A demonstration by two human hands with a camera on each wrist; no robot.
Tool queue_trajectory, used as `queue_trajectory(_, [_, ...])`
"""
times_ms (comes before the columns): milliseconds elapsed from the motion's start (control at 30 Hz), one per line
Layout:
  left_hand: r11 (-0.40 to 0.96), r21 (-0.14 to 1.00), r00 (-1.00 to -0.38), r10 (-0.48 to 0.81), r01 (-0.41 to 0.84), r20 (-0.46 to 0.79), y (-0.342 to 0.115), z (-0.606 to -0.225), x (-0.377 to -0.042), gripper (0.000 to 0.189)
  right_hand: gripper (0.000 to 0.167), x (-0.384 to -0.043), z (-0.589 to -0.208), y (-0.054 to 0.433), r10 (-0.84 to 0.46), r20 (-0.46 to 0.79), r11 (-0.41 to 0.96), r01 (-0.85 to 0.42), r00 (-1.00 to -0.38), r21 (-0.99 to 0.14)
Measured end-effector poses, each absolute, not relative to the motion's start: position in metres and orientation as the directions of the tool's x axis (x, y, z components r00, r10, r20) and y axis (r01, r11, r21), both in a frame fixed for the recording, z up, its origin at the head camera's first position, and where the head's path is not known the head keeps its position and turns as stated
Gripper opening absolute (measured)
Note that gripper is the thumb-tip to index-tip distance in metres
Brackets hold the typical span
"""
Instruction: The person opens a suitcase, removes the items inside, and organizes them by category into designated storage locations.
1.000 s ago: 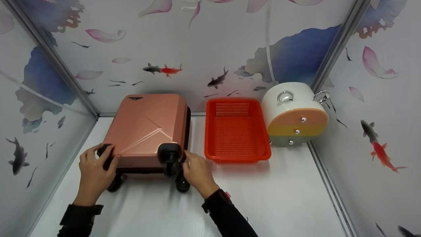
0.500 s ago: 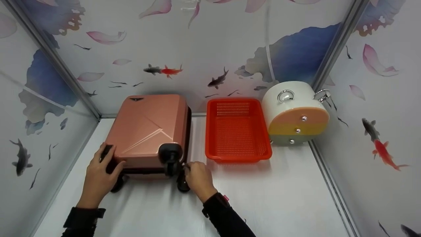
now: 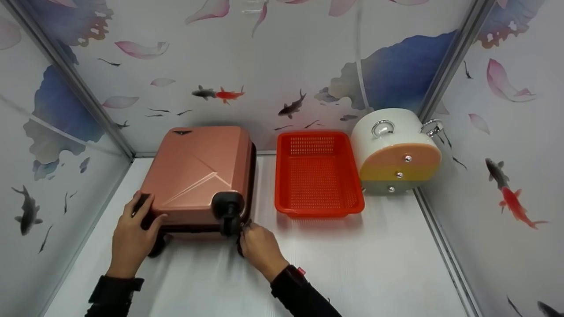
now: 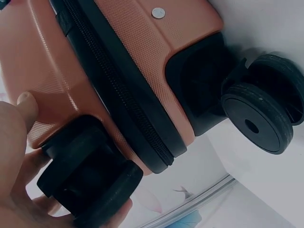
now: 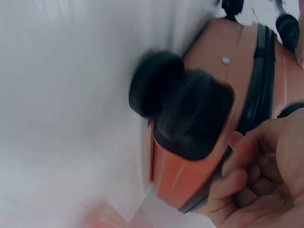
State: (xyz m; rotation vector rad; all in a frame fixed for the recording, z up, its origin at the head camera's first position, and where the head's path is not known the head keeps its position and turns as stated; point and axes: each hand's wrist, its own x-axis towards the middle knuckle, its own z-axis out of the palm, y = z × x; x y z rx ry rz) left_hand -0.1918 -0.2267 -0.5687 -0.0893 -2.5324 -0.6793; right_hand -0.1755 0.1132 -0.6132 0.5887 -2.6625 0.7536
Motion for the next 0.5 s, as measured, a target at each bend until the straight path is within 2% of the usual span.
queue_trajectory(100, [0.87,0.453,-0.863,-0.071,0.192,0.501,-0.225,-0.569,-0.191,0.076,0.017,-0.167,-0.621,0.105,-0.311,0.471,0.784,-0.503,-0.826,-0.363])
queue_trajectory(233, [0.869,0.454,-0.861,-0.068,0.197,0.504,-0.224,-0.569,-0.191,0.076,0.008,-0.159,-0.63,0.093,-0.282,0.553,0.787,-0.519,-0.784,-0.334])
queue_trajectory(333, [0.87,0.453,-0.862,-0.07,0.194,0.503,-0.224,-0.569,-0.191,0.076,0.004,-0.155,-0.635,0.084,-0.26,0.584,0.785,-0.52,-0.769,-0.335])
queue_trajectory(500, [0.868,0.455,-0.86,-0.069,0.198,0.505,-0.224,-0.569,-0.19,0.076,0.006,-0.152,-0.64,0.067,-0.235,0.597,0.781,-0.514,-0.767,-0.354])
